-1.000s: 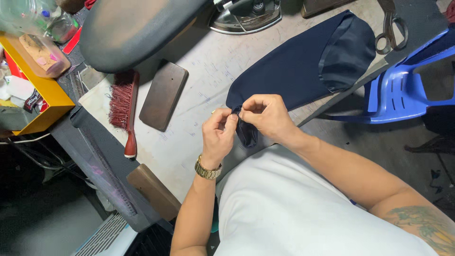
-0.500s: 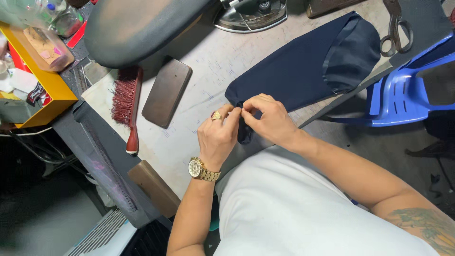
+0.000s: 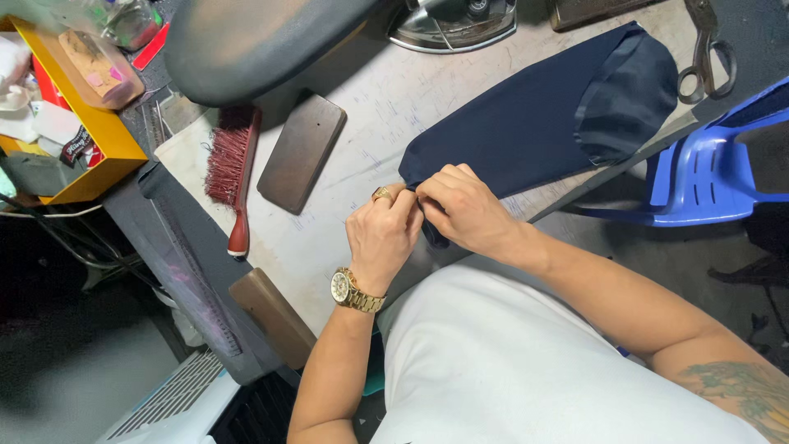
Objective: The person marks a blue fabric trouser leg with chalk, irons it using a heavy press and wooden blocks, and سپس sews the hem by hand with a needle and thread.
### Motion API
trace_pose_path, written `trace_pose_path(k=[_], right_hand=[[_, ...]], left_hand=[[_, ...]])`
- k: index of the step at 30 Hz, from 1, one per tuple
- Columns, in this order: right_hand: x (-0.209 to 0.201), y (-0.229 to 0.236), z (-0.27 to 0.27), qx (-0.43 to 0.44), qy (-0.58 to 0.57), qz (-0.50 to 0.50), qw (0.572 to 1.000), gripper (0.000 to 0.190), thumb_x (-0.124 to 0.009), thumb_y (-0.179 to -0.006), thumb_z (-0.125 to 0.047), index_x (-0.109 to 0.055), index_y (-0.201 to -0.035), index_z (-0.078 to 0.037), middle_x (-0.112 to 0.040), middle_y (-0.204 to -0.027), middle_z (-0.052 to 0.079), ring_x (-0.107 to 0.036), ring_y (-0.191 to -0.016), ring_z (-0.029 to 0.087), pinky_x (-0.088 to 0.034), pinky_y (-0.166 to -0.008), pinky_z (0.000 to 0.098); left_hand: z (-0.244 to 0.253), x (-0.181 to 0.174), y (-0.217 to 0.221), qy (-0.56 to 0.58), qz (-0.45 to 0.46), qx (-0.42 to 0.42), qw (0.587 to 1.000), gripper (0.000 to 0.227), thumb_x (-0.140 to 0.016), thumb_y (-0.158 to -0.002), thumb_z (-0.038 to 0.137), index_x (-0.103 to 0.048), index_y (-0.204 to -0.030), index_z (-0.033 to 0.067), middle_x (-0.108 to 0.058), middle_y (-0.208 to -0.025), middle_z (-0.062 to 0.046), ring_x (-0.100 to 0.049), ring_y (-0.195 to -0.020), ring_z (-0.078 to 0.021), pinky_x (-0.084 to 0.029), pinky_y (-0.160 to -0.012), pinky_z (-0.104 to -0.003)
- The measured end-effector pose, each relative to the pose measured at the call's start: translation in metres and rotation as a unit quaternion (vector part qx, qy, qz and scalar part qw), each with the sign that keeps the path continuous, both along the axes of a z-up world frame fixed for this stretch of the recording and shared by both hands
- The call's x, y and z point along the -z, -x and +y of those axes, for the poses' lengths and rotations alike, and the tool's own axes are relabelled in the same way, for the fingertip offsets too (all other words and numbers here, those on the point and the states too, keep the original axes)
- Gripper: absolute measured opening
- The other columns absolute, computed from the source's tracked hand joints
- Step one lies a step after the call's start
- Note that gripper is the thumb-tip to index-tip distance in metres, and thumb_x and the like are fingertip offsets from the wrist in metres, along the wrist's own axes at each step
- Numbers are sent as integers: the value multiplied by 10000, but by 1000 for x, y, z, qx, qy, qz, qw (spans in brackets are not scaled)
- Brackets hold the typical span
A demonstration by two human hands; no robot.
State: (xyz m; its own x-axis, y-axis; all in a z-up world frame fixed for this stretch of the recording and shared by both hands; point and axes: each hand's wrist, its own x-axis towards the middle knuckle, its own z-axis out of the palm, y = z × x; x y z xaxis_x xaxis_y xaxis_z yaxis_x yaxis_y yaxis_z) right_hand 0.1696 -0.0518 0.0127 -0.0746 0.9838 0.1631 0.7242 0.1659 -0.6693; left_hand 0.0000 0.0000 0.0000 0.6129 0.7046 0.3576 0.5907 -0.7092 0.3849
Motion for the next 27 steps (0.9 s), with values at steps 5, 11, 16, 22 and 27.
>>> trace_pose_path(k=[5, 11, 16, 22, 27], right_hand=[[4, -4, 0, -5, 26, 42, 999, 115, -714, -861, 39, -709, -946, -37, -654, -727, 75, -649, -773, 249, -475, -758, 347], [8, -10, 2, -26, 32, 13, 999, 107, -719, -870, 18, -686, -945, -51, -644, -747, 69, -647, -797, 244, -486, -772, 351], [9, -9, 3, -52, 35, -2, 998, 123, -728, -855, 25, -691, -940, -56, -646, -749, 70, -647, -797, 251, -487, -777, 358], [5, -10, 2, -79, 45, -8, 996, 134, -723, -849, 24, -676, -932, -70, -642, -758, 67, -638, -811, 248, -489, -788, 359], [11, -29, 5, -48, 37, -48, 997, 135, -714, -859, 24, -676, -943, -74, -640, -783, 65, -630, -824, 233, -482, -812, 347]], left_hand=[[3, 8, 2, 51, -56, 25, 997, 49, -654, -922, 153, -680, -962, 142, -624, -782, -73, -693, -671, -258, -550, -548, -319], [2, 3, 2, -43, -25, 40, 998, 65, -709, -897, 114, -702, -953, 147, -704, -871, -54, -713, -731, -203, -544, -554, -267], [2, 17, 6, -87, 21, 55, 994, 42, -680, -891, 115, -687, -919, 145, -702, -911, -70, -700, -805, -215, -527, -545, -280], [4, 15, 6, 34, -65, 70, 995, 28, -699, -841, 96, -678, -855, 82, -656, -1080, -110, -671, -980, -310, -562, -672, -363], [-2, 2, 11, 334, -282, 116, 892, 76, -733, -803, 64, -714, -834, 131, -591, -1193, -107, -609, -1126, -317, -494, -973, -387]])
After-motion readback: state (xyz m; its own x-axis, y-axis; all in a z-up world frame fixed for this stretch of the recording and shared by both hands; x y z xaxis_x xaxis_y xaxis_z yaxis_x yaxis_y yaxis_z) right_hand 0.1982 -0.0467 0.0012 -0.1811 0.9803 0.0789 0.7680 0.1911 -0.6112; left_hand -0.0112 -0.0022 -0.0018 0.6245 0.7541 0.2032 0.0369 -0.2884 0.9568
